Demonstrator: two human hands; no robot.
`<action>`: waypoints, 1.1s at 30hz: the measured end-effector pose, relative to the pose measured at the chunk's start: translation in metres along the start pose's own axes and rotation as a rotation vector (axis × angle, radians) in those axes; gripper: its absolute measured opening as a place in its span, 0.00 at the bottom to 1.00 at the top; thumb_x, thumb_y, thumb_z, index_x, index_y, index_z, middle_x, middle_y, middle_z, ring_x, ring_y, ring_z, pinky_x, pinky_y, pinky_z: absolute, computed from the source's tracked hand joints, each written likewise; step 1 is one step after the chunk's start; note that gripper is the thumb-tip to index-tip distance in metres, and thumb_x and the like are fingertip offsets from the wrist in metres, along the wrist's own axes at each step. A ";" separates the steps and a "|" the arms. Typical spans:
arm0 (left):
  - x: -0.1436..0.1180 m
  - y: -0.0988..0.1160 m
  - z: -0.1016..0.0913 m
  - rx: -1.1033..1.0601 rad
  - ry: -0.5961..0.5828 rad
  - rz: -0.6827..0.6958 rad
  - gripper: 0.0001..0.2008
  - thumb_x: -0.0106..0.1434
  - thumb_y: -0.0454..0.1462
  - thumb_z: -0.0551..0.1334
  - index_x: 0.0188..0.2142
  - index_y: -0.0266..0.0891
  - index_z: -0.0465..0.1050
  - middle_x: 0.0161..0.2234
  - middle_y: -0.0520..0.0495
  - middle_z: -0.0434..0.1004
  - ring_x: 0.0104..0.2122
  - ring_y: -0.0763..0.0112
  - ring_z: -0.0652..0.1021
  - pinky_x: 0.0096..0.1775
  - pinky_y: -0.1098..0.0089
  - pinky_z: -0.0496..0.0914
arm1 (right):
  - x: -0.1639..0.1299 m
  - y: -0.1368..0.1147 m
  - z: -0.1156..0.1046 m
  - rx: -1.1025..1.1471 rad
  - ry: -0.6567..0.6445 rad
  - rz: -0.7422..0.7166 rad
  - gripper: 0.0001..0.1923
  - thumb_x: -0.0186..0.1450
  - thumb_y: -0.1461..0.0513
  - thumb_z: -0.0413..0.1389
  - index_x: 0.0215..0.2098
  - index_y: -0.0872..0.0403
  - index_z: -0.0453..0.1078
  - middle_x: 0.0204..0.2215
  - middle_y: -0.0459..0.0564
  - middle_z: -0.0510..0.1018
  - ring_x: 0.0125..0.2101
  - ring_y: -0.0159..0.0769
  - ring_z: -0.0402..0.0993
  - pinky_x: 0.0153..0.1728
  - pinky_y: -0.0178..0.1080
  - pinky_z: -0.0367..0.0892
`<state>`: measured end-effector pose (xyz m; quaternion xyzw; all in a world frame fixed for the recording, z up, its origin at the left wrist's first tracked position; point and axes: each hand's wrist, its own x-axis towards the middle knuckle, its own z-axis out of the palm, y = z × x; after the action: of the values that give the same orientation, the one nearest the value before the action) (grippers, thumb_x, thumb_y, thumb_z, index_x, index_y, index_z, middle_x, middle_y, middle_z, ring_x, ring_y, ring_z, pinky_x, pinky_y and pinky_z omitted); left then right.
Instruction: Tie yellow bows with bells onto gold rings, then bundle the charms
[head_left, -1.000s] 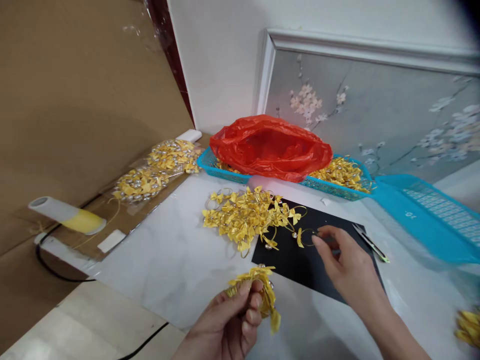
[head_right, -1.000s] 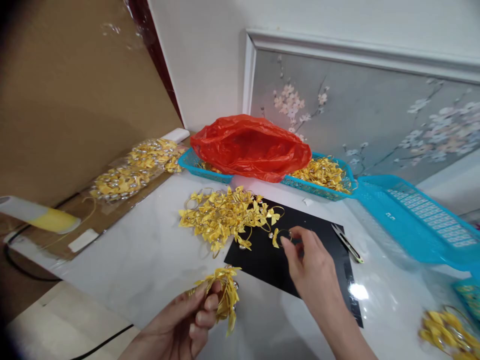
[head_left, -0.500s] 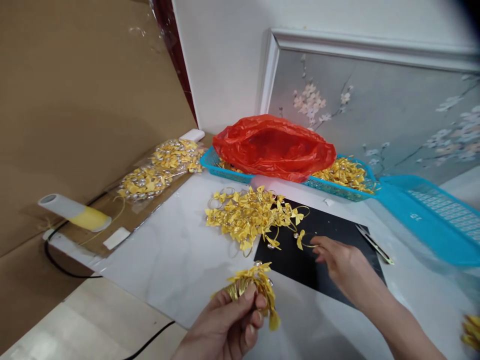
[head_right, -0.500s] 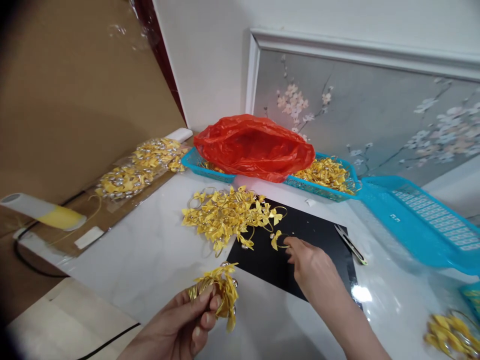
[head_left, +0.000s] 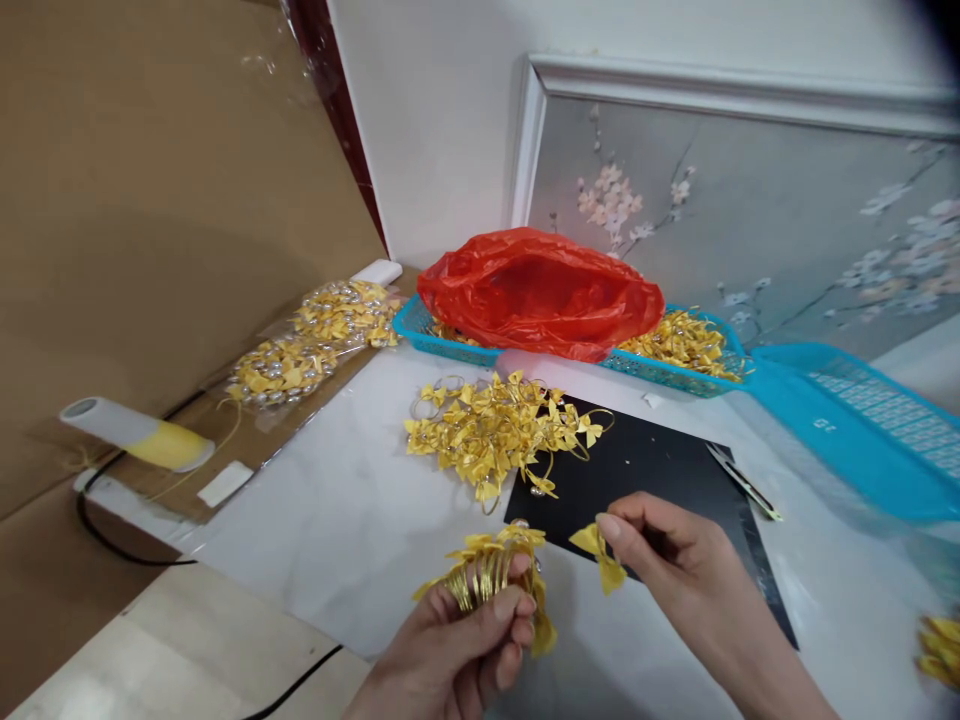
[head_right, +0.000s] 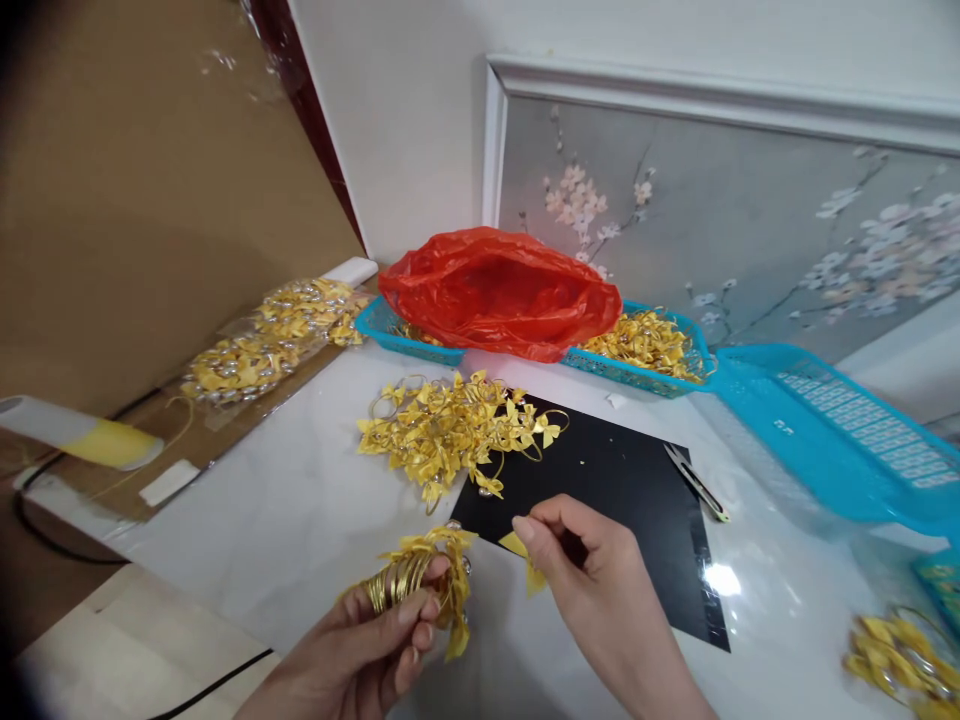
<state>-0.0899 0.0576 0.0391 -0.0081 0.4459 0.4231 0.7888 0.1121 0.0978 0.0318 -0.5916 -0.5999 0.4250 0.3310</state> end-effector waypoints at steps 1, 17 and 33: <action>0.001 0.000 -0.001 -0.003 -0.007 0.001 0.14 0.44 0.29 0.76 0.34 0.30 0.82 0.24 0.47 0.81 0.23 0.77 0.79 0.25 0.81 0.76 | -0.003 0.001 0.004 0.022 0.010 0.011 0.21 0.64 0.46 0.54 0.26 0.54 0.69 0.20 0.43 0.64 0.22 0.30 0.59 0.21 0.32 0.56; 0.006 -0.008 -0.005 0.021 -0.013 0.074 0.13 0.44 0.36 0.77 0.29 0.29 0.82 0.24 0.46 0.80 0.24 0.77 0.77 0.29 0.80 0.74 | -0.027 0.014 0.054 -0.266 -0.008 -0.742 0.16 0.69 0.69 0.50 0.54 0.59 0.68 0.37 0.54 0.77 0.34 0.32 0.78 0.38 0.29 0.76; 0.006 -0.002 -0.012 -0.193 -0.060 0.068 0.14 0.43 0.31 0.78 0.29 0.27 0.80 0.23 0.52 0.72 0.20 0.86 0.67 0.19 0.85 0.60 | -0.002 -0.003 0.035 -0.170 -0.159 -0.622 0.12 0.70 0.64 0.50 0.46 0.51 0.75 0.39 0.48 0.79 0.37 0.29 0.78 0.38 0.27 0.72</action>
<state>-0.0958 0.0552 0.0269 -0.0564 0.3791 0.4905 0.7826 0.0793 0.0916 0.0203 -0.3707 -0.8090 0.2967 0.3465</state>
